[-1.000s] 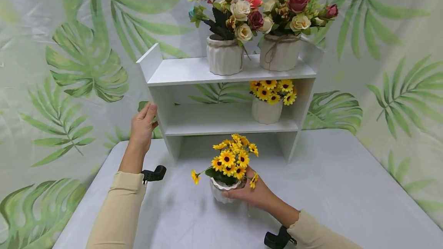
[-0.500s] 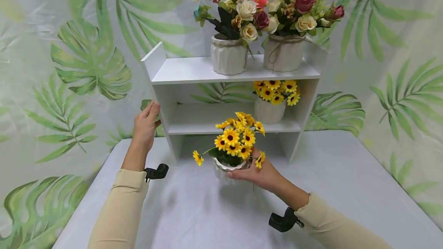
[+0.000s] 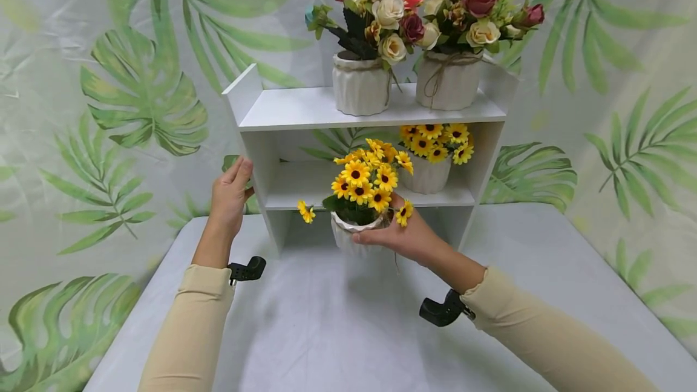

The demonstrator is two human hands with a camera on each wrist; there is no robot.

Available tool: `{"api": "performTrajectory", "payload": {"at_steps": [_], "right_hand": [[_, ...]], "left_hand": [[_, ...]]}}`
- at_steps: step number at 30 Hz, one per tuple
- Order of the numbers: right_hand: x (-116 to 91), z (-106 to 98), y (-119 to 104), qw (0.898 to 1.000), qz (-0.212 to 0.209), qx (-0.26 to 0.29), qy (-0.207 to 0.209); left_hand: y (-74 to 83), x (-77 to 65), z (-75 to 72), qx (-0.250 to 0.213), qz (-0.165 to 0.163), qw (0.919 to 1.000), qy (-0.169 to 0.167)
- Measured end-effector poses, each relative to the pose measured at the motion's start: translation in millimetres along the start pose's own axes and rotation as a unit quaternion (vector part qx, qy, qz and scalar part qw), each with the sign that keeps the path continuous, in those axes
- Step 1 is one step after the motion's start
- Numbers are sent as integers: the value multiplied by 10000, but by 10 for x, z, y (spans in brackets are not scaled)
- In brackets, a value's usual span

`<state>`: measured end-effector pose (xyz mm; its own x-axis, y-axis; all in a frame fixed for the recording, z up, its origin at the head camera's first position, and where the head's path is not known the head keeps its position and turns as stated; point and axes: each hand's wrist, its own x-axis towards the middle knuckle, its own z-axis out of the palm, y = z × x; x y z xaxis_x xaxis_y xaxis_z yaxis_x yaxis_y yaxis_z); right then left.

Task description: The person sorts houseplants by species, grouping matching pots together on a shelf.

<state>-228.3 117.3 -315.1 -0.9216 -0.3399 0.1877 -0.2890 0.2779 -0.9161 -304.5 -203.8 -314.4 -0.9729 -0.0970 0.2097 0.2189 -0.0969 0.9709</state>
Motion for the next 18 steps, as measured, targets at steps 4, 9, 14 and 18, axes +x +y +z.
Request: {"api": "performTrajectory", "payload": {"at_steps": [4,9,14,18], "right_hand": [[108,-33,-59,9999,-98,85,48],[197,-56,-92,9996,-81,224,172],[333,-84,-119,9987,-66,433,257],[454,-108,-135,9972,76,643,362]], "left_hand": [[-7,-6,-2,32,-47,10000,-8],[-13,-2,-4,44,16,10000,-58],[-17,5,-11,41,53,10000,-58],[-17,7,-12,52,38,10000,-73]]}}
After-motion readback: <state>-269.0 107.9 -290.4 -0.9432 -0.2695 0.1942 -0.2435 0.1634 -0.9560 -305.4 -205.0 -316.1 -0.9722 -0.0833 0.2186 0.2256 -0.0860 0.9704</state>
